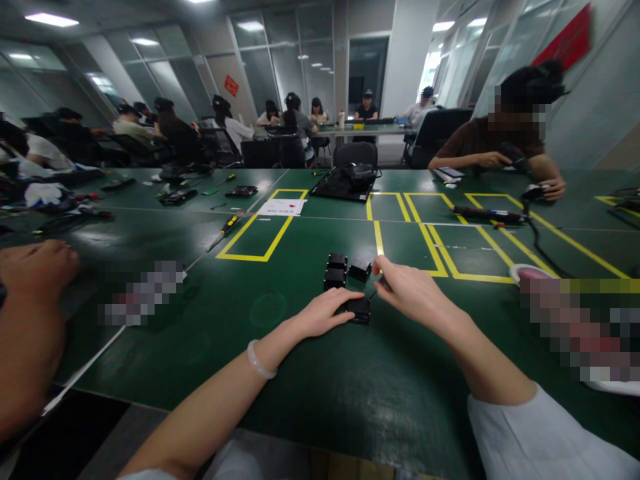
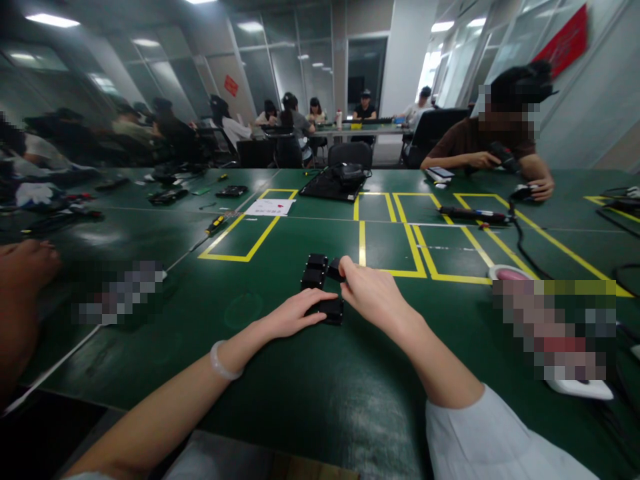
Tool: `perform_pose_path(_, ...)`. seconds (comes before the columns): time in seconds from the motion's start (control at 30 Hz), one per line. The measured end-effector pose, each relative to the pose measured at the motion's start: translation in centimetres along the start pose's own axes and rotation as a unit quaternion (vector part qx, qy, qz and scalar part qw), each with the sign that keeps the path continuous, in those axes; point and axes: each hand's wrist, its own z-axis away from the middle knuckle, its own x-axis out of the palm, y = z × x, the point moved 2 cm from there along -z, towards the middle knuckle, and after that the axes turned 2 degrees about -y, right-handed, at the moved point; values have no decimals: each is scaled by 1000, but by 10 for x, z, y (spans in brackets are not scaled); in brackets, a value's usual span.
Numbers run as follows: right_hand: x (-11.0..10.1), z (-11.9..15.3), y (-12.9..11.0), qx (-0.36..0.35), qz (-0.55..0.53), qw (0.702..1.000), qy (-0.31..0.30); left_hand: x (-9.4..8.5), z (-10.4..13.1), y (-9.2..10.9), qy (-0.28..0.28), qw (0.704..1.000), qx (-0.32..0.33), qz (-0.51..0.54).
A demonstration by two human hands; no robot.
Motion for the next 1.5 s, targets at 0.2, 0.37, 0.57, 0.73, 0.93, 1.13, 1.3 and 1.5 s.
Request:
perform_pose_path(0.2, -1, 0, -2, 7, 10, 1000, -7, 1, 0, -1, 0, 1000, 1, 0)
perform_pose_path(0.37, -3, -1, -4, 26, 49, 998, -28, 1, 0, -1, 1, 1000, -1, 1)
perform_pose_path(0.57, -2, 0, -3, 1, 18, 1000, -4, 1, 0, 0, 1, 1000, -3, -5)
perform_pose_path(0.73, -3, 1, -5, 2, 23, 1000, -8, 1, 0, -2, 2, 1000, 1, -6)
perform_pose_path(0.93, -2, 1, -4, 1, 38, 999, -18, 1, 0, -1, -2, 1000, 0, -5)
perform_pose_path(1.13, -2, 2, -4, -7, 18, 1000, -10, 1, 0, -1, 3, 1000, -1, -4)
perform_pose_path(1.3, -2, 1, -5, 3, 49, 999, -18, 1, 0, -1, -3, 1000, -1, -6)
perform_pose_path(1.5, -1, 1, -4, 0, 22, 1000, 8, 1, 0, -1, 0, 1000, -1, -6)
